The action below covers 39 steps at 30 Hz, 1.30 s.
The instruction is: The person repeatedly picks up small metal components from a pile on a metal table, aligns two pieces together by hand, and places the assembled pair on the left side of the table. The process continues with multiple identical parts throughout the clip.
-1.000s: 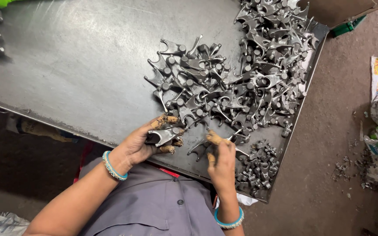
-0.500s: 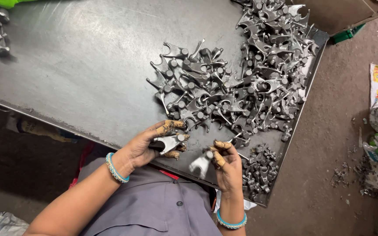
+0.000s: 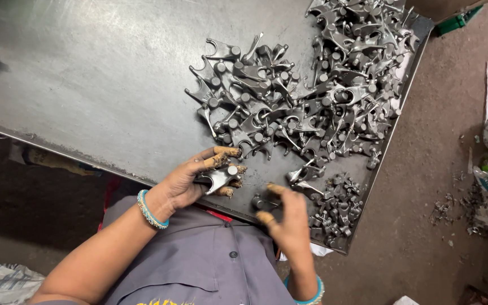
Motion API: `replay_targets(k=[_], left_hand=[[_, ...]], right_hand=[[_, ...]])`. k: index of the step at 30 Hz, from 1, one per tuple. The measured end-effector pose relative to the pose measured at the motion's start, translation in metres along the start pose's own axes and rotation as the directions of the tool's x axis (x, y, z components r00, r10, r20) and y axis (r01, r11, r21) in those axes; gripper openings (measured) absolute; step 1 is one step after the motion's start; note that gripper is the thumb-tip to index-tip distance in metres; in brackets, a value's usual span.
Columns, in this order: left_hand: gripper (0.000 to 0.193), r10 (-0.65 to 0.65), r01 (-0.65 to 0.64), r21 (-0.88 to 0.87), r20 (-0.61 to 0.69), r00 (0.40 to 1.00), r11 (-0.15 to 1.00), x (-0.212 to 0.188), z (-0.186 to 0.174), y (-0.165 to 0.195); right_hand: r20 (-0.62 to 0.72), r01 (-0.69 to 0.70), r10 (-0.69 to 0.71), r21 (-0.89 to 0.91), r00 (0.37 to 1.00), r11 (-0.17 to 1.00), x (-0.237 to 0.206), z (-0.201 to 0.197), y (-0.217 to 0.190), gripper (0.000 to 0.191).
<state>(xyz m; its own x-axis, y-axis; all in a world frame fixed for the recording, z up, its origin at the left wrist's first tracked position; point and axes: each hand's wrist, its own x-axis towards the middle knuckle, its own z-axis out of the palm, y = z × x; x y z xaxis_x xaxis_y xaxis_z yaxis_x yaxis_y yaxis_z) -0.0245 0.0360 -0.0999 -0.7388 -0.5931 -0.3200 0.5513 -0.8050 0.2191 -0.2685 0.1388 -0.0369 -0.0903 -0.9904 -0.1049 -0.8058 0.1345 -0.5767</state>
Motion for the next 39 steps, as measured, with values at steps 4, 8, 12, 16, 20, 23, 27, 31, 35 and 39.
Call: replay_targets(k=[4,8,12,16,20,23,27,31,35,39], left_hand=[[0.05,0.002,-0.002,0.008,-0.032,1.0,1.0,0.0,0.002,0.003],[0.049,0.022,-0.022,0.029,0.002,1.0,0.999,-0.001,0.005,0.003],[0.047,0.017,-0.014,0.081,-0.034,0.999,0.997,-0.001,0.005,0.0],[0.046,0.007,0.011,0.184,-0.097,0.995,0.983,0.002,0.006,-0.01],[0.044,-0.029,0.036,0.22,-0.036,0.999,0.975,0.006,0.006,-0.025],[0.039,-0.066,0.069,0.045,-0.06,0.996,0.997,0.009,0.006,-0.026],[0.043,-0.002,0.003,0.02,-0.039,0.999,1.0,0.002,-0.002,-0.005],[0.043,0.162,-0.157,0.073,-0.061,0.985,0.985,-0.011,-0.012,0.042],[0.043,0.472,-0.471,0.021,-0.062,0.88,0.882,-0.043,-0.032,0.111],[0.037,0.787,-0.799,0.197,-0.416,0.456,0.567,-0.073,-0.057,0.194]], right_hand=[[-0.063,0.003,-0.005,-0.023,0.998,1.0,-0.008,0.023,0.002,0.047],[-0.069,-0.04,0.101,0.6,0.993,0.799,0.0,0.031,0.04,0.041],[0.152,-0.187,0.174,0.959,0.973,0.212,0.003,0.029,0.066,0.044],[0.29,-0.296,0.168,0.955,0.942,0.015,0.013,0.031,0.06,0.044],[0.154,-0.167,0.067,0.909,0.986,0.382,0.03,0.038,0.022,0.033],[-0.059,0.123,-0.111,0.635,0.992,0.763,0.049,0.029,-0.011,0.031],[-0.2,-0.068,0.102,0.172,0.974,0.983,0.094,0.01,-0.035,0.047],[-0.088,-0.102,0.085,-0.211,0.992,0.972,0.119,0.013,-0.03,0.07],[-0.033,0.052,-0.066,-0.312,0.997,0.949,0.133,0.03,0.005,0.071],[0.065,0.064,-0.043,-0.362,0.997,0.93,0.161,0.059,0.046,0.077]])
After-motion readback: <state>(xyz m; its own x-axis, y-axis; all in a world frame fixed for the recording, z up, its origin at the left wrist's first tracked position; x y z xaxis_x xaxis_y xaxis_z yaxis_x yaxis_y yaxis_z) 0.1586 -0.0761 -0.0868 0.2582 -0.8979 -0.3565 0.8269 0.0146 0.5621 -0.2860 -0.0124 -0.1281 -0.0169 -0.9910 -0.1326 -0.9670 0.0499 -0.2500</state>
